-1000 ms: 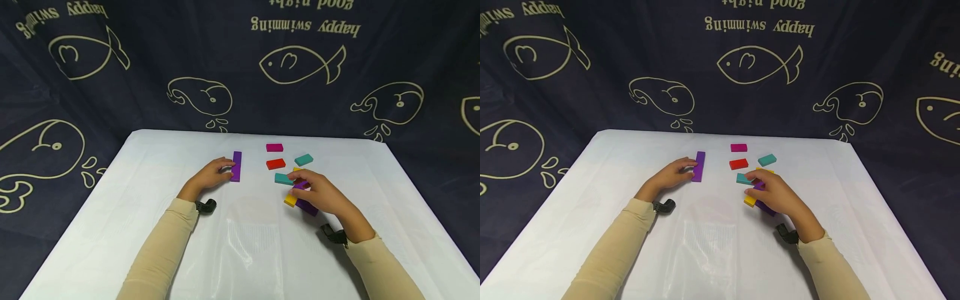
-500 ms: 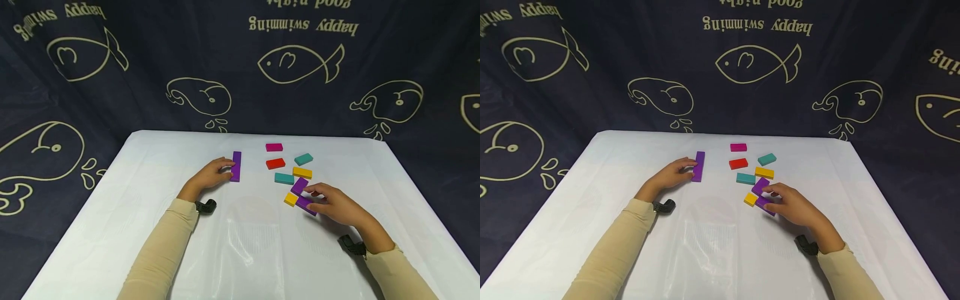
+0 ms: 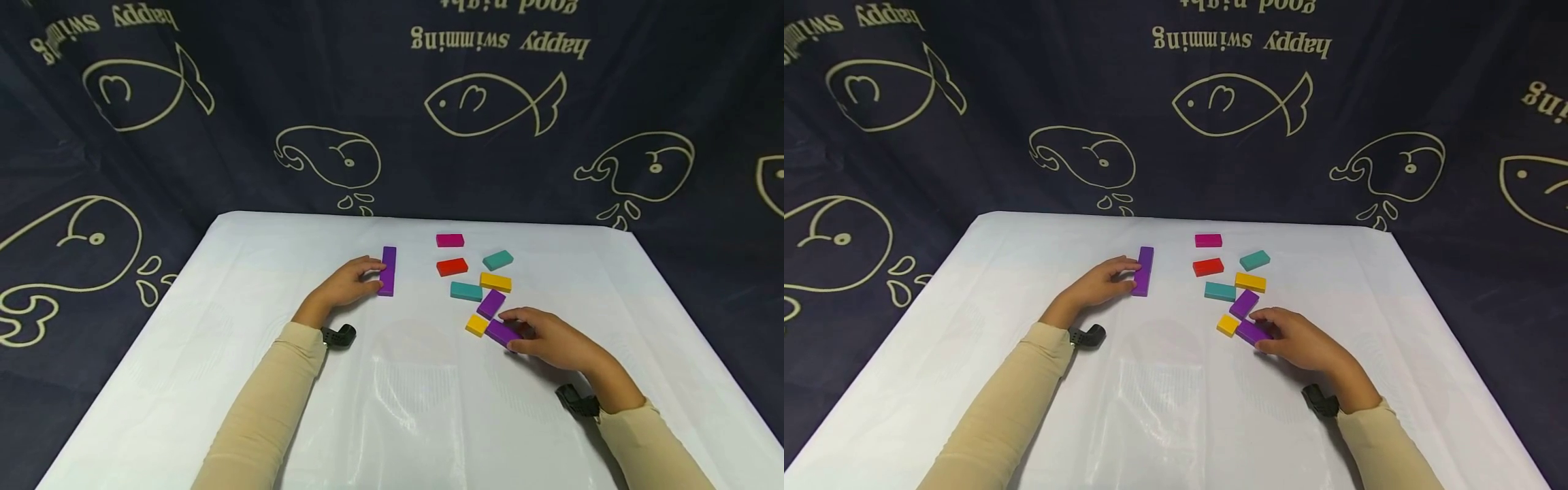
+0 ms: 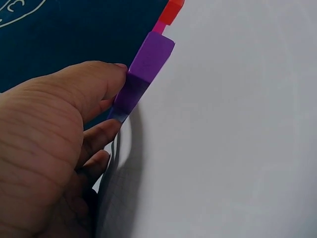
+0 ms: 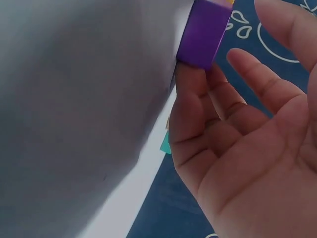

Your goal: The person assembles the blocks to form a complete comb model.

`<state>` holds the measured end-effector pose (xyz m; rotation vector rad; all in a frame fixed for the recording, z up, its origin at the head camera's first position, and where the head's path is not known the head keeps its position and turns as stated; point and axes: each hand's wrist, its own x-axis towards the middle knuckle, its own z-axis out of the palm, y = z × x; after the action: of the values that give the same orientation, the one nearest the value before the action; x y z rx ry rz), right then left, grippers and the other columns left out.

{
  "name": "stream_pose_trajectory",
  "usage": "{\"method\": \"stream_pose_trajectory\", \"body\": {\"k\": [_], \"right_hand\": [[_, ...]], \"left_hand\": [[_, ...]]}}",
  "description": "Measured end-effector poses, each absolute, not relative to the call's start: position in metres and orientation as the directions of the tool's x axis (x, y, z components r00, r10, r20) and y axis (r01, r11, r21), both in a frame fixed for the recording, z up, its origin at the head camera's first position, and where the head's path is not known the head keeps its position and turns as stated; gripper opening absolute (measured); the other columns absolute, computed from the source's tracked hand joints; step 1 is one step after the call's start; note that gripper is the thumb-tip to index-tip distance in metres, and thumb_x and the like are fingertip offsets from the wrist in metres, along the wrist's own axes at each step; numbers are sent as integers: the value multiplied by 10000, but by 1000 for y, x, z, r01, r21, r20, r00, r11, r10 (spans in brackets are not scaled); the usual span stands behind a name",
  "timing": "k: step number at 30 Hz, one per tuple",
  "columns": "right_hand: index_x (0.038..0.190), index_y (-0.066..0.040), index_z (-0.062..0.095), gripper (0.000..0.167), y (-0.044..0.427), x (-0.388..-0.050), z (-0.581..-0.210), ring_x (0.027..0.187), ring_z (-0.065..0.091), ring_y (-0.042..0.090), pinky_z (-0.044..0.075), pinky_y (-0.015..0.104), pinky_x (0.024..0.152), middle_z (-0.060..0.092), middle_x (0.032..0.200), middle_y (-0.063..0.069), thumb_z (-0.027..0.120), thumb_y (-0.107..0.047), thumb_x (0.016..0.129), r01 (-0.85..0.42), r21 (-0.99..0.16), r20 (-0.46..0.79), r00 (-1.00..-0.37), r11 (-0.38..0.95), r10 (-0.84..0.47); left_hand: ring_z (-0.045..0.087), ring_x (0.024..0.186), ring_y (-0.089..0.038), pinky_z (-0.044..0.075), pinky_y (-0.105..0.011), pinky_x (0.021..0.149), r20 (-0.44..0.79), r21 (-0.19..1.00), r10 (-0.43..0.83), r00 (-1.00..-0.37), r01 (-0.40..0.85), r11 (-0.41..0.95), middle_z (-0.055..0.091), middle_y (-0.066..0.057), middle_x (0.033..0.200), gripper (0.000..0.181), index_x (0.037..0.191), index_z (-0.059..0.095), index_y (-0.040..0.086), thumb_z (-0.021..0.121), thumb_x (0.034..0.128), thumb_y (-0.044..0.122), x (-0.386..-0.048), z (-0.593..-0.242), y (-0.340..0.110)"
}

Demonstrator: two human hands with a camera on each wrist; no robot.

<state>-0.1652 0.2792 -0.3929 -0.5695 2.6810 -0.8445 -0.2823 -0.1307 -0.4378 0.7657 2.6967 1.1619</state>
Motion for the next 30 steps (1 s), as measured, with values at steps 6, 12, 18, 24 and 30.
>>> {"method": "stream_pose_trajectory", "body": {"k": [6, 12, 18, 24, 30], "right_hand": [[1326, -49, 578, 484, 281, -164, -394, 972, 585, 220, 531, 416, 868, 611, 1215, 112, 741, -177, 888, -289, -605, -145, -876, 742, -460], [1349, -39, 550, 511, 283, -165, -396, 913, 541, 225, 515, 277, 758, 574, 1048, 66, 732, -107, 875, -296, -644, -156, -852, 706, -500], [1346, -5, 529, 528, 284, -165, -398, 912, 532, 254, 496, 249, 733, 538, 990, 80, 740, -103, 871, -314, -689, -147, -822, 653, -550], [1346, -1, 521, 530, 285, -165, -400, 925, 528, 263, 495, 247, 736, 528, 996, 71, 737, -87, 870, -338, -689, -138, -807, 641, -574], [1358, -25, 508, 550, 285, -164, -401, 924, 523, 251, 497, 245, 736, 517, 1004, 66, 744, -68, 863, -348, -674, -137, -808, 651, -574]], "left_hand": [[287, 1451, -336, 213, -476, 1187, 99, 707, 492, -865, 409, 577, 443, -167, 1499, 473, 1372, 589, 58, 651, 931, 216, -283, -438, -130], [292, 1448, -339, 215, -474, 1187, 106, 712, 491, -865, 411, 570, 460, -173, 1484, 466, 1362, 594, 47, 654, 928, 205, -281, -436, -129], [288, 1451, -333, 210, -472, 1189, 98, 716, 487, -868, 401, 571, 464, -165, 1481, 465, 1363, 594, 48, 655, 930, 205, -281, -435, -130], [290, 1451, -329, 209, -464, 1191, 100, 709, 485, -869, 404, 578, 466, -162, 1481, 466, 1366, 594, 54, 653, 932, 213, -281, -436, -130], [288, 1452, -329, 209, -470, 1190, 93, 711, 482, -871, 397, 581, 453, -165, 1492, 471, 1371, 592, 61, 651, 932, 222, -280, -435, -130]]}}
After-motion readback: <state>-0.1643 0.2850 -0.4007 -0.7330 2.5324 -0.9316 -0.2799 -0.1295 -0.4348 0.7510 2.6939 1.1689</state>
